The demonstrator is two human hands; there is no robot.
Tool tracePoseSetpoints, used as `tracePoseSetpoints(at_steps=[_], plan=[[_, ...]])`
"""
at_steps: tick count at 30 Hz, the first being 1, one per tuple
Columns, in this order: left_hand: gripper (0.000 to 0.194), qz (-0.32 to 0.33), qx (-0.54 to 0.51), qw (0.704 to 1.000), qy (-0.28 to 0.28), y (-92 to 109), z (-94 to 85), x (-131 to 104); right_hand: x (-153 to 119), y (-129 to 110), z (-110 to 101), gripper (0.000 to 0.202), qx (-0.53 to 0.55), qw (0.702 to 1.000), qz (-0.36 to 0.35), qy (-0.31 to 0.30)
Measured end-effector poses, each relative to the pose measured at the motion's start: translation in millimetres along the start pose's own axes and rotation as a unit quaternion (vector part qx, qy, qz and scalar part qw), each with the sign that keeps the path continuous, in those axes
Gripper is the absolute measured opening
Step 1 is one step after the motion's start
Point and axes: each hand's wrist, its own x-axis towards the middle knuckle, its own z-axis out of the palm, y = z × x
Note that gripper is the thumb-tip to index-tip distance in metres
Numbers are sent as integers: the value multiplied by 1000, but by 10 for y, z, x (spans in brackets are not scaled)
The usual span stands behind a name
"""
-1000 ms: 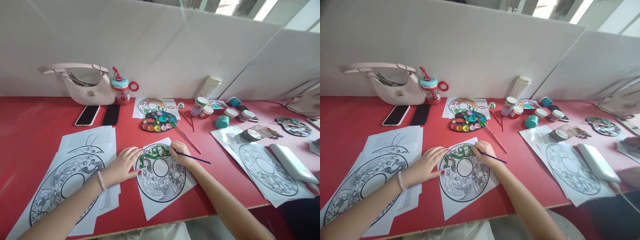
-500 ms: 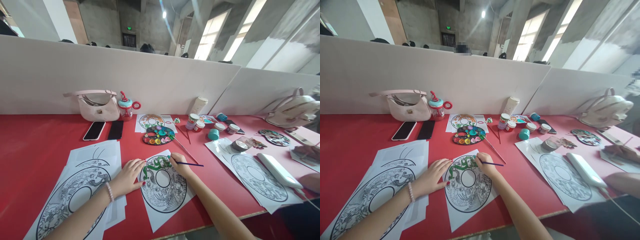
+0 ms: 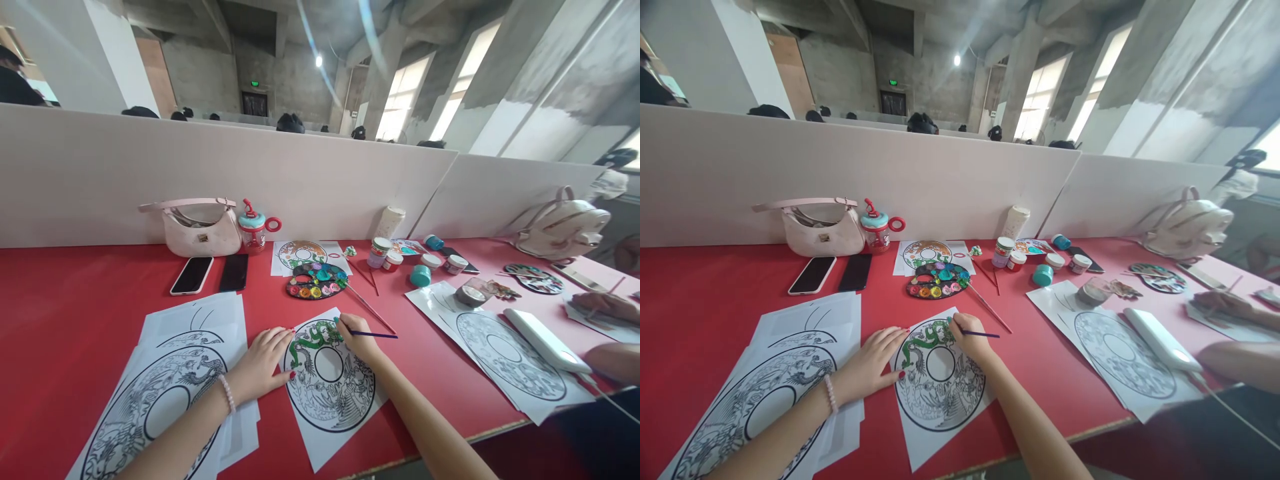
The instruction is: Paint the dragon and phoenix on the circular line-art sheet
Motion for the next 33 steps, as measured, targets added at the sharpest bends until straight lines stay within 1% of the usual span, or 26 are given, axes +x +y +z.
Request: tracePoseSetpoints(at_steps=[3, 13, 19, 25, 28, 30, 33], plan=[[69, 6, -4, 1000, 5, -2, -1, -5, -7, -11, 6, 32, -2, 1000, -2, 8], [68, -5, -1, 1000, -9, 18, -24, -4, -30, -34, -15, 31, -4, 1000, -23, -1], [68, 1, 3, 1000, 4, 6, -10, -4, -22, -43, -32, 32, 0, 1000, -25, -14], [69, -5, 1, 1000, -15, 10, -21, -2, -20, -26, -64, 33, 17, 999, -18, -25], [69, -1, 2, 1000, -10, 8, -20, 0, 117, 69, -127, 37, 26, 1000, 0, -2], [69, 6, 2, 1000, 0, 4, -14, 1, 302, 184, -182, 36, 30, 999, 28, 34], [70, 8, 1, 1000, 6, -1, -7, 3, 645, 390, -240, 35, 34, 995, 61, 71]])
